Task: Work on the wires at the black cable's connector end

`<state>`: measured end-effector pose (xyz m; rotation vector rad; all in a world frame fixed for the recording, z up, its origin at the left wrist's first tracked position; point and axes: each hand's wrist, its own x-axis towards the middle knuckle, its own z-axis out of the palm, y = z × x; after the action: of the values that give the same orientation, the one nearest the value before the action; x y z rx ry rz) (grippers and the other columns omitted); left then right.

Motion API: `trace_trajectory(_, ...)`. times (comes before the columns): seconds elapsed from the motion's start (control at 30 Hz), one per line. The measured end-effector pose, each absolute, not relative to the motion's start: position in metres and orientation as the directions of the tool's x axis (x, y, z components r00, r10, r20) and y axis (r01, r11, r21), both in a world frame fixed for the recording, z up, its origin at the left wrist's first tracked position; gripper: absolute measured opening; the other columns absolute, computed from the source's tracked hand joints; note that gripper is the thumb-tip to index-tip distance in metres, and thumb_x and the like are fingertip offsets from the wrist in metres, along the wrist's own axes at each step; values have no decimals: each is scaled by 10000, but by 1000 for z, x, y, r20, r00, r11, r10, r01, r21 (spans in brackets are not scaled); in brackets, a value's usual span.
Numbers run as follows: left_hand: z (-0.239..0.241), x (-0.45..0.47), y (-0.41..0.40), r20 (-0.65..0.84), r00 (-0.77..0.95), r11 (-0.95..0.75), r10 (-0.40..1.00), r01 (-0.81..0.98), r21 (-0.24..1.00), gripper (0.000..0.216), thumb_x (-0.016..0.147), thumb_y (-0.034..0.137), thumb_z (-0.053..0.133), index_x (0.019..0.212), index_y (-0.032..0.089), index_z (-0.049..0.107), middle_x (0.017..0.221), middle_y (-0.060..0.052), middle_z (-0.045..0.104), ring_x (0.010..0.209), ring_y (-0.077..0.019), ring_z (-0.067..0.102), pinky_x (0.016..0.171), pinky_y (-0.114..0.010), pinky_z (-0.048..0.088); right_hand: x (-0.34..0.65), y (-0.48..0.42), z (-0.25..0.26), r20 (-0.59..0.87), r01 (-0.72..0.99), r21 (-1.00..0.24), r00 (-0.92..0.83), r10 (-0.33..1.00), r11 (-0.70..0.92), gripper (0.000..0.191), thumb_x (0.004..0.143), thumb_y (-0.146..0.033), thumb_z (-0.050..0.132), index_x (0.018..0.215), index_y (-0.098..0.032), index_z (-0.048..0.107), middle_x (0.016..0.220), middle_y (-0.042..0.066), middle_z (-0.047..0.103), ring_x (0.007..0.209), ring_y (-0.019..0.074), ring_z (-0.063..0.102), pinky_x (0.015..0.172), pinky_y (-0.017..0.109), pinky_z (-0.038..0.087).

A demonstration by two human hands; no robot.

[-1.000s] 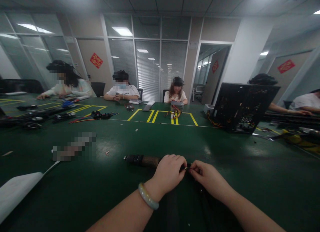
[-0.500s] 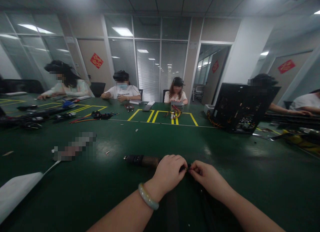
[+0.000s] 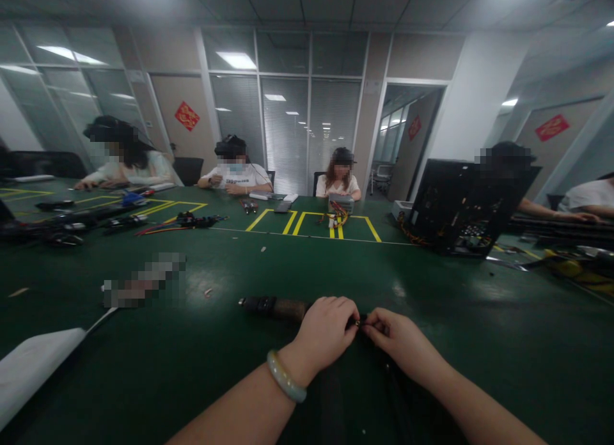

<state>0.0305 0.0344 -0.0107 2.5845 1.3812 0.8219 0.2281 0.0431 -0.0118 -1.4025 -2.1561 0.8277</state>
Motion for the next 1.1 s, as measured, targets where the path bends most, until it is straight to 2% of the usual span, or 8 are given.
trace_trajectory(0.13,-11,30,34,410,450,-587,793,745,317,119,836,171,627,925,215,560,949,21,621,918,-181,568,839,-334,408,226,41,-8,114,729,-577,-375,920,369,128,903,-338,591,848,-240,653,770,-17,653,704,176,616,625,274,418)
trace_trajectory(0.3,-8,30,32,410,462,-595,787,745,302,188,821,156,616,979,223,539,988,15,609,936,-187,562,857,-341,407,220,42,-8,373,744,-379,-421,827,550,87,875,-253,628,795,-221,617,1096,49,600,1034,244,563,878,373,419)
trace_trajectory(0.5,-4,31,29,397,456,-578,797,768,277,236,814,170,600,1025,221,508,1025,-11,579,952,-205,551,851,-349,418,215,44,-16,313,723,-376,-490,814,580,138,908,-162,541,793,-213,484,838,5,578,767,183,568,690,309,434)
trace_trajectory(0.63,-4,32,29,393,454,-571,800,778,263,230,819,169,586,1027,217,500,1023,-20,569,946,-209,548,845,-353,430,216,42,-21,310,738,-366,-478,822,567,42,925,-184,526,950,-210,506,927,35,609,854,209,591,750,337,459)
trace_trajectory(0.73,-3,32,28,404,436,-560,804,784,268,236,820,161,582,1036,211,501,1035,-28,569,964,-212,548,863,-356,440,212,42,-19,288,727,-365,-507,813,582,231,942,-183,502,1172,-197,483,1082,78,633,999,231,606,879,376,468)
trace_trajectory(0.93,10,31,21,483,518,-677,706,693,246,300,836,160,590,1121,213,511,1182,-31,579,1196,-197,487,1165,-401,216,231,52,-12,197,772,-184,-577,793,608,248,942,-149,432,1082,-191,632,1081,122,666,1011,281,624,915,457,464)
trace_trajectory(1.03,15,29,17,505,575,-743,644,628,232,376,859,189,584,1222,228,491,1326,-26,530,1327,-190,385,1199,-413,137,297,54,-13,224,825,-216,-478,849,522,221,933,-195,496,1034,-247,685,1144,143,660,1092,304,603,981,479,418)
trace_trajectory(1.1,13,28,18,487,597,-754,637,613,236,405,864,209,588,1255,233,487,1367,-22,508,1345,-184,370,1199,-411,148,351,46,-11,268,886,-313,-264,927,343,195,910,-189,555,985,-264,718,1166,176,650,1098,311,605,976,469,412)
